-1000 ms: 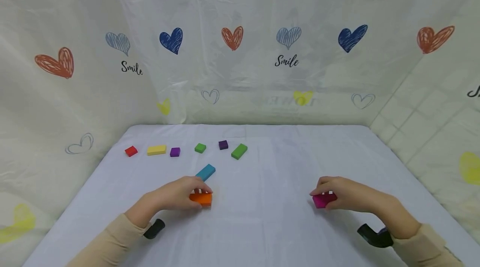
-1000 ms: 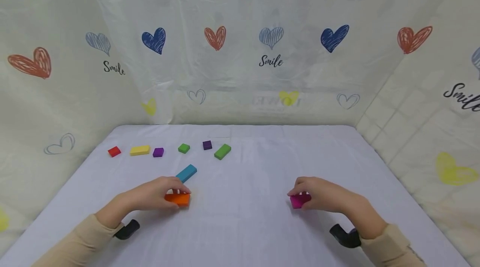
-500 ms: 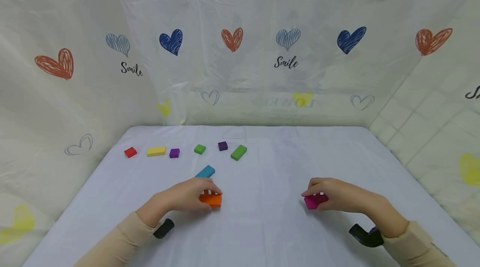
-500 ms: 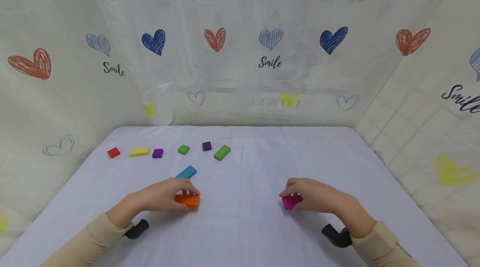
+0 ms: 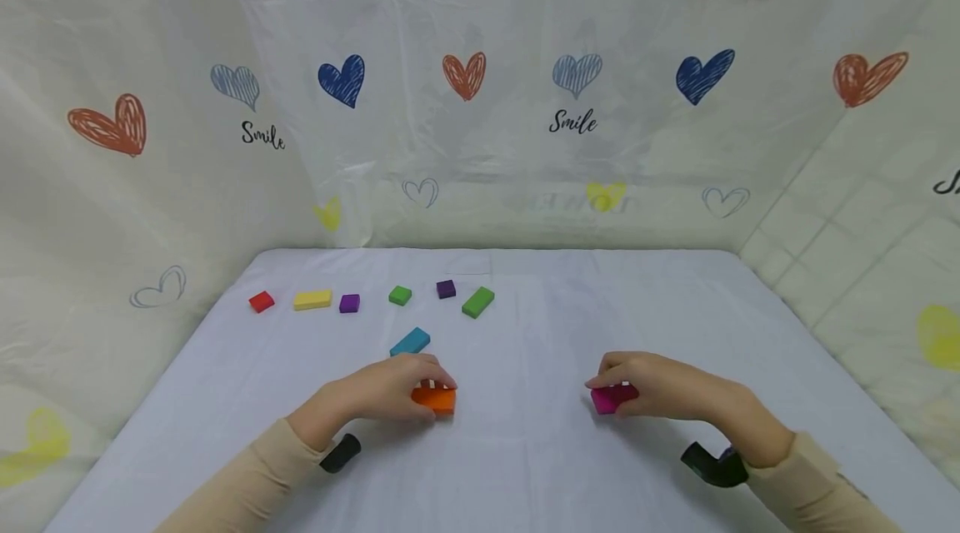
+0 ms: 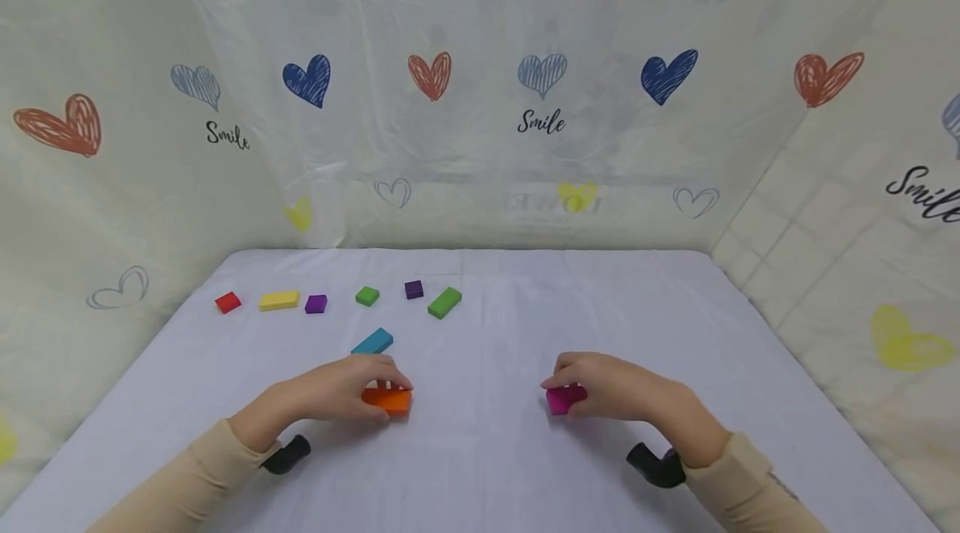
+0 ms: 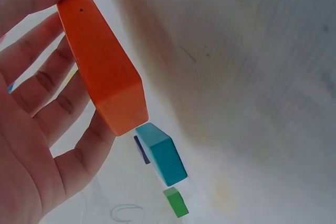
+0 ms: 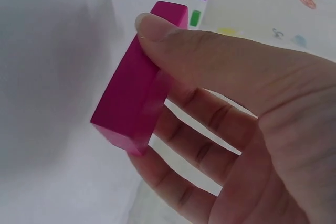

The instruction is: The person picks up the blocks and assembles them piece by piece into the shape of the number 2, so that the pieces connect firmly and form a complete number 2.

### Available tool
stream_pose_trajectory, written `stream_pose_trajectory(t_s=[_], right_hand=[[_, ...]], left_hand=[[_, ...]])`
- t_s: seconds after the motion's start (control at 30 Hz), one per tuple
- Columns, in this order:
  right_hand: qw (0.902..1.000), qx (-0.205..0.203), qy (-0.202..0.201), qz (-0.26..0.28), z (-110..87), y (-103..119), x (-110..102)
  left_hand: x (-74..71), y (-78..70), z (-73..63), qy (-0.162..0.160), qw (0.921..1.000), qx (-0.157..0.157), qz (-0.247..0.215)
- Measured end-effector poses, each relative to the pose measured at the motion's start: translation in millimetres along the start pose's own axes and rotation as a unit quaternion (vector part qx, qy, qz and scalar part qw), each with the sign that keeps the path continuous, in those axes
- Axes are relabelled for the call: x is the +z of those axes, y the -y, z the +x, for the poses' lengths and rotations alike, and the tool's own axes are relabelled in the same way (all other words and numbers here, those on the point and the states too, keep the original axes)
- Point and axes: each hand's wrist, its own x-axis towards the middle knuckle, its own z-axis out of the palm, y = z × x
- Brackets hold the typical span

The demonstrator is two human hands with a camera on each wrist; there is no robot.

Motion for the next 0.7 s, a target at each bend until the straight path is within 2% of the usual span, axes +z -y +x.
stream_pose_trajectory(t_s=[0.33,0.7], right_hand=[[0.9995,-0.027,-0.015,-0.012,12.7,2.3,5.2],[0.9991,-0.042,-0.007,-0.004,23.6,5.0,11.0]], left_hand=[[2.4,-3.3,1.1,-0.006,1.0,-0.006,0.0],[7.6,-1.7,6.6,0.003,1.0,0.003,0.002]])
